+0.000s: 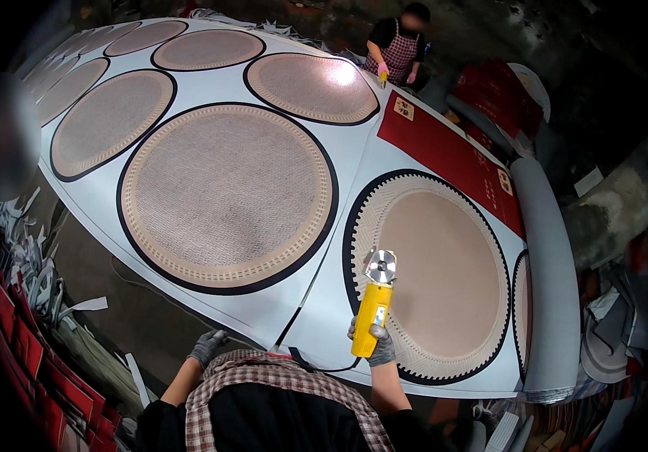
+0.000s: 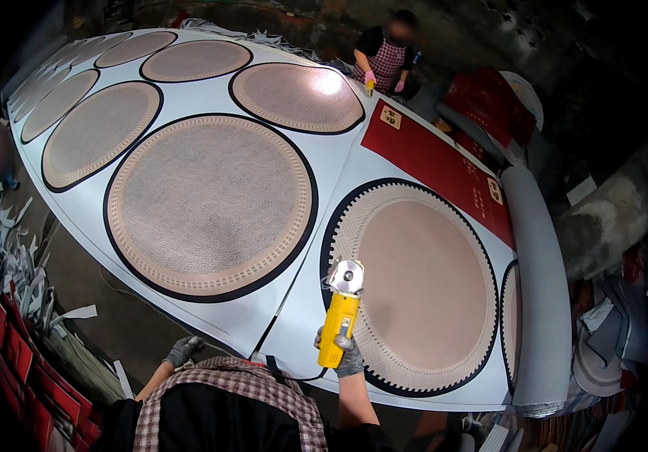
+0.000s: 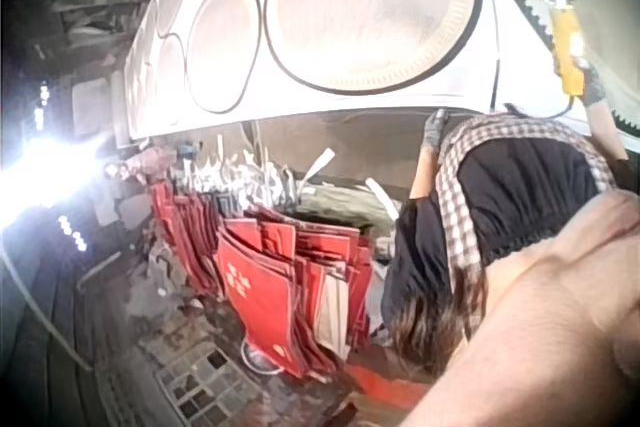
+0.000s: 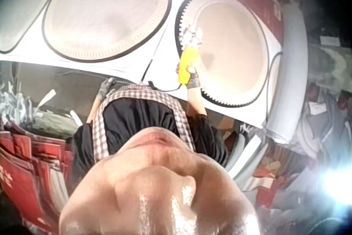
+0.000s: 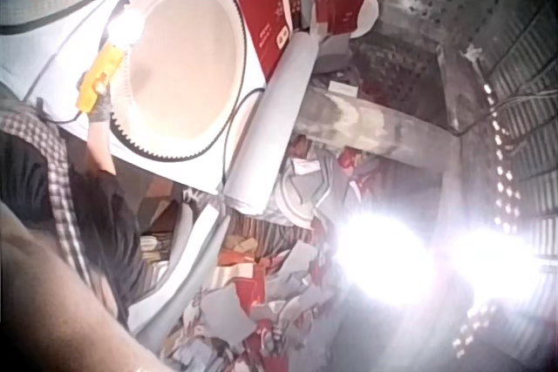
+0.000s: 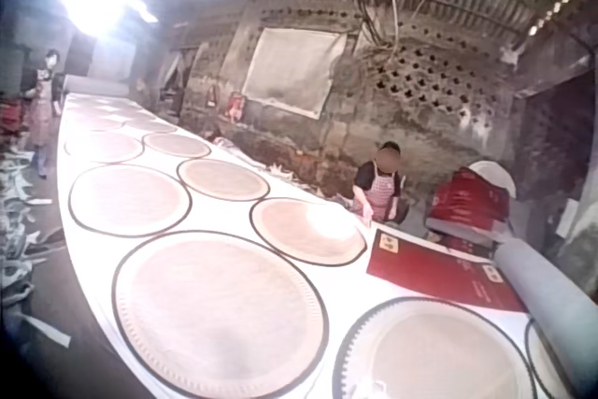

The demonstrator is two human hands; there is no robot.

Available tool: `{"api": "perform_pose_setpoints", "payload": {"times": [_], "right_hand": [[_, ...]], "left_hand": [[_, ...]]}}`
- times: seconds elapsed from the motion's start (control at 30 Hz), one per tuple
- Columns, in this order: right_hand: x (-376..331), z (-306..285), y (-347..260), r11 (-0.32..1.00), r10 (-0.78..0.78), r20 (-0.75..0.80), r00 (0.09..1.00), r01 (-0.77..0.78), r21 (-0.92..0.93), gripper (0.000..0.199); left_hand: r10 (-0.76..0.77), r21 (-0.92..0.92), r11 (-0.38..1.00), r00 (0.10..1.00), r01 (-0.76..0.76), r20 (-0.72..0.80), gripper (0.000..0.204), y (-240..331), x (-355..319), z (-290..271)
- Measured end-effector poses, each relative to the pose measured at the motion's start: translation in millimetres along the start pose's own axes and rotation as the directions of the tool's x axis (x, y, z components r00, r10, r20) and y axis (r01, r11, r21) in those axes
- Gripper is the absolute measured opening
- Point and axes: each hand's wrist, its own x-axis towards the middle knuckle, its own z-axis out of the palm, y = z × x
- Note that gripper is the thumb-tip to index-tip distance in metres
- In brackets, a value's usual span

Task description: The person unrolls a large sheet of material containing circular patterns, then uses an electric rotary cutter to cut along the black outlines of the circles, removing the excess material by hand.

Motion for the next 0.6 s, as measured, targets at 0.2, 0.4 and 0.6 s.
{"api": "perform_pose_setpoints", "payload": {"times": [0.2, 0.4, 0.6], "right_hand": [[26, 3, -3, 1.000, 0.027, 0.093, 0.995, -0.026, -0.006, 0.071], [41, 25, -3, 0.995, 0.090, 0.174, 0.981, -0.081, -0.061, 0.072], [50, 31, 2, 0.990, 0.125, 0.187, 0.974, -0.109, -0.092, 0.074]], "left_hand": [[-0.072, -0.152, 0.988, 0.975, 0.041, -0.208, 0.033, -20, -22, -6], [-0.242, -0.468, 0.879, 0.933, 0.093, -0.268, 0.032, -48, -15, -62], [-0.230, -0.428, 0.900, 0.920, 0.078, -0.316, 0.032, -42, -34, -62]]}}
